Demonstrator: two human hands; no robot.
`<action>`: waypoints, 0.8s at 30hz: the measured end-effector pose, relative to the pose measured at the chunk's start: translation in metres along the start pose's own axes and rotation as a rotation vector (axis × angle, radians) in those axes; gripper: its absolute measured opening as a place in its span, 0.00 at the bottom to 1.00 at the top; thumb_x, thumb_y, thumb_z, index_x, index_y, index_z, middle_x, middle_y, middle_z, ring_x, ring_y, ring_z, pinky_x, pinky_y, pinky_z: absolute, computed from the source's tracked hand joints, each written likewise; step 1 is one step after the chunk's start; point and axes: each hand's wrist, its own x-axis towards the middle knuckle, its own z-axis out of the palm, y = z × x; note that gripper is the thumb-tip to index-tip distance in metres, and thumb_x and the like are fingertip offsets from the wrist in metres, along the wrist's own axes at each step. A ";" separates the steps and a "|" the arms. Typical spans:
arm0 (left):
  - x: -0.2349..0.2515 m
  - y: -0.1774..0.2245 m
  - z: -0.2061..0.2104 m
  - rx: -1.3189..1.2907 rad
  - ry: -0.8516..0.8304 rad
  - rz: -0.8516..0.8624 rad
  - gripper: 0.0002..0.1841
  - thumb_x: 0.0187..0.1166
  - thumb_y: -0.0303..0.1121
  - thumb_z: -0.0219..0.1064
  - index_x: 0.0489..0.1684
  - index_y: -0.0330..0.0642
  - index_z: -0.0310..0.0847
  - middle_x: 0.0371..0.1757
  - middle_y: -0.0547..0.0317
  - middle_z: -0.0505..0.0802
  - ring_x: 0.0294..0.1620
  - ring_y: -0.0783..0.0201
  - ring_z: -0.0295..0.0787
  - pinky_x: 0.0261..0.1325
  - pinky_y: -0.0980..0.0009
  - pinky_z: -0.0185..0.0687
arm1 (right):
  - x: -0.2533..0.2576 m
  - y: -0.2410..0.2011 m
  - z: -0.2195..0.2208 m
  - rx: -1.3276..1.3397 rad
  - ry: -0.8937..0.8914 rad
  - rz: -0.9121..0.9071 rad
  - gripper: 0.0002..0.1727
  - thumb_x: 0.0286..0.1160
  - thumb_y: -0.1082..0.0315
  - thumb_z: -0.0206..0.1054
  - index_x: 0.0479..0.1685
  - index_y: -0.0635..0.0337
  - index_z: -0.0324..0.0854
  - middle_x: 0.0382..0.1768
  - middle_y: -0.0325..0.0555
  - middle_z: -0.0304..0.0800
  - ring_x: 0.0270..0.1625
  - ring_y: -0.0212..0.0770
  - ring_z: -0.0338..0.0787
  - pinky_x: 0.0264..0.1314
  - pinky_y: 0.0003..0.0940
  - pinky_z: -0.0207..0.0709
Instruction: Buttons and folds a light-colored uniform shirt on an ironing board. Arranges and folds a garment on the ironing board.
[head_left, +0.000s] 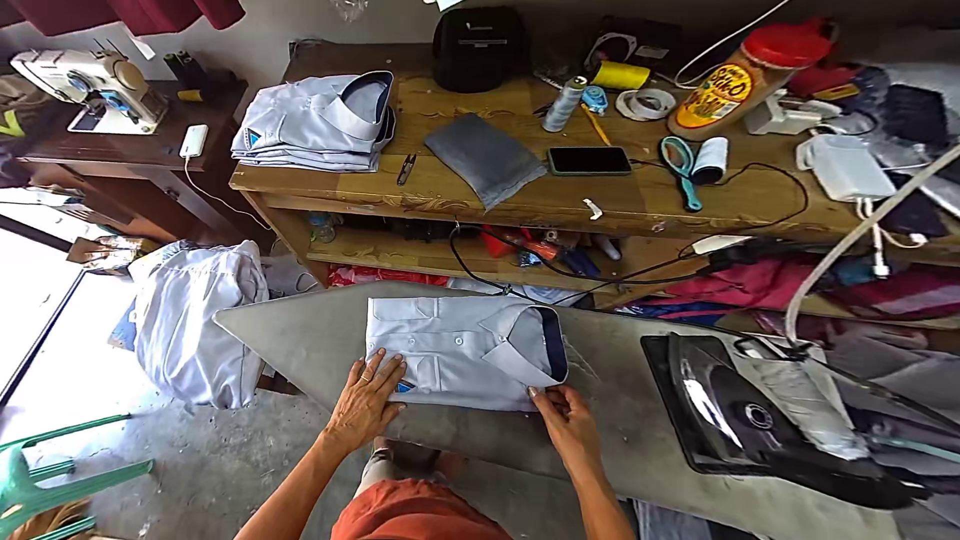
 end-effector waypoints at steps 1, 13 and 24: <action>0.001 0.000 -0.003 -0.038 0.011 -0.005 0.36 0.86 0.63 0.52 0.91 0.56 0.64 0.93 0.66 0.67 0.95 0.50 0.53 0.90 0.38 0.51 | 0.002 0.000 -0.001 -0.004 -0.013 0.012 0.22 0.75 0.59 0.74 0.56 0.71 0.83 0.43 0.58 0.90 0.44 0.49 0.88 0.51 0.52 0.81; 0.003 0.012 0.003 0.006 0.396 0.068 0.13 0.81 0.44 0.66 0.51 0.49 0.90 0.55 0.54 0.94 0.60 0.52 0.89 0.65 0.53 0.82 | 0.014 -0.009 -0.007 0.140 0.011 0.006 0.23 0.67 0.61 0.78 0.52 0.69 0.80 0.38 0.50 0.84 0.39 0.38 0.84 0.46 0.39 0.80; 0.022 0.021 0.011 0.134 0.517 -0.114 0.23 0.68 0.59 0.73 0.40 0.47 0.88 0.44 0.52 0.92 0.51 0.47 0.89 0.65 0.46 0.78 | 0.025 -0.054 -0.013 0.830 -0.053 0.361 0.15 0.77 0.77 0.68 0.58 0.59 0.72 0.35 0.46 0.89 0.22 0.36 0.88 0.22 0.31 0.86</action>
